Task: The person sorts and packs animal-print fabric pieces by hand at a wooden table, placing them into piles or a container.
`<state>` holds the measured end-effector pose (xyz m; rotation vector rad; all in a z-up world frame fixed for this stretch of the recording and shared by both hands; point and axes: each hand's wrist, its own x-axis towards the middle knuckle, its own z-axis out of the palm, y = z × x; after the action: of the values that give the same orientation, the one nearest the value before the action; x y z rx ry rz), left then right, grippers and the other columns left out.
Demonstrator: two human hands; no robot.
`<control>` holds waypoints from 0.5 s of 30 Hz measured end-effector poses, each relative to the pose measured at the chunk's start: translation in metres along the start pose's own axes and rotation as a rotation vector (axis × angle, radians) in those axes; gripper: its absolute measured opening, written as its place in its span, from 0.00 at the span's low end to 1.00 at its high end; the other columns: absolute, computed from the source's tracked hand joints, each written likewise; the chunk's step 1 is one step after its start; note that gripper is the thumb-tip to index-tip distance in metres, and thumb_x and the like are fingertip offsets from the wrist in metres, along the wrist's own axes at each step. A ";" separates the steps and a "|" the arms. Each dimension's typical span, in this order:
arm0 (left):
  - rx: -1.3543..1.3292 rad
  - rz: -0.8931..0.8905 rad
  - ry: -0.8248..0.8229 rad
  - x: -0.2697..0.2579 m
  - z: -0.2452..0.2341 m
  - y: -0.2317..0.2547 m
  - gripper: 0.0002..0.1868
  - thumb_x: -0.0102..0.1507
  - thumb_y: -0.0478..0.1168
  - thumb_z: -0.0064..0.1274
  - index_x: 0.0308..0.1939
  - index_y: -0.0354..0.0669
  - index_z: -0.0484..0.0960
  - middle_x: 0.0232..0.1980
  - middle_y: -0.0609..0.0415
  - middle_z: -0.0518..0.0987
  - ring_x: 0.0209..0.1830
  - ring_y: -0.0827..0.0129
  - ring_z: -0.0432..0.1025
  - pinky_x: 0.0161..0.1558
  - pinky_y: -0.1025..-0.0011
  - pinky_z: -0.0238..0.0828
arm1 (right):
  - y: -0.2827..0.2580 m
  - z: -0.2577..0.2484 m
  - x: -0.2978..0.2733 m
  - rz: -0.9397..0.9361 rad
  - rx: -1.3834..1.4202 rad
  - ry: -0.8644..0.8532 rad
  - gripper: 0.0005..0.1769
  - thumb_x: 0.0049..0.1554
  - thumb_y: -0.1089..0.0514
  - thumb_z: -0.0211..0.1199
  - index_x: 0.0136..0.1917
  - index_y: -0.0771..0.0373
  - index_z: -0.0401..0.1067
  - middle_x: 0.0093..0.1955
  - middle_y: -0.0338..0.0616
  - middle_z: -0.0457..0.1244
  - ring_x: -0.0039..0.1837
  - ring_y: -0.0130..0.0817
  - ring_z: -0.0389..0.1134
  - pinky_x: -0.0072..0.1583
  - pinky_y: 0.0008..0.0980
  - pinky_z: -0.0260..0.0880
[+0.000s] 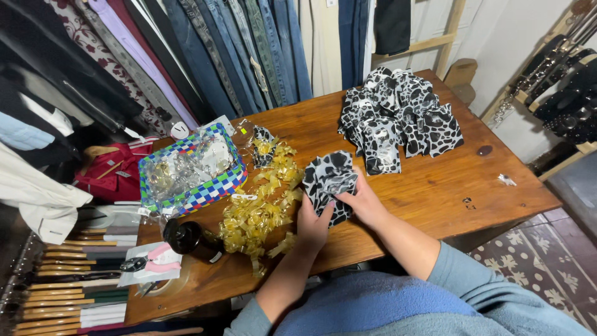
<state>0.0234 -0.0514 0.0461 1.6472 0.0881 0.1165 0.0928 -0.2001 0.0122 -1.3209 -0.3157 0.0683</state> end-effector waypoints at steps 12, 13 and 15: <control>-0.059 0.214 0.081 -0.005 0.010 -0.032 0.31 0.59 0.42 0.67 0.60 0.44 0.67 0.51 0.44 0.77 0.56 0.58 0.74 0.59 0.61 0.73 | -0.007 0.001 -0.024 -0.150 -0.026 -0.278 0.59 0.45 0.57 0.77 0.80 0.63 0.46 0.76 0.56 0.57 0.73 0.41 0.60 0.71 0.46 0.61; -0.053 0.210 0.081 -0.002 0.004 -0.032 0.31 0.59 0.42 0.67 0.60 0.44 0.67 0.51 0.44 0.77 0.56 0.58 0.74 0.59 0.61 0.73 | -0.008 0.002 -0.019 -0.148 -0.020 -0.276 0.59 0.45 0.57 0.77 0.80 0.63 0.46 0.76 0.56 0.57 0.73 0.41 0.60 0.71 0.46 0.61; 0.023 0.211 0.105 -0.001 0.000 -0.033 0.25 0.61 0.38 0.62 0.58 0.44 0.69 0.50 0.44 0.78 0.56 0.55 0.75 0.58 0.60 0.74 | -0.013 -0.006 -0.016 -0.156 -0.079 -0.261 0.55 0.47 0.49 0.74 0.80 0.59 0.47 0.76 0.53 0.57 0.73 0.39 0.59 0.72 0.46 0.59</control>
<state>0.0227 -0.0486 0.0135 1.6699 -0.0049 0.3638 0.0770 -0.2124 0.0204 -1.3625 -0.6482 0.0977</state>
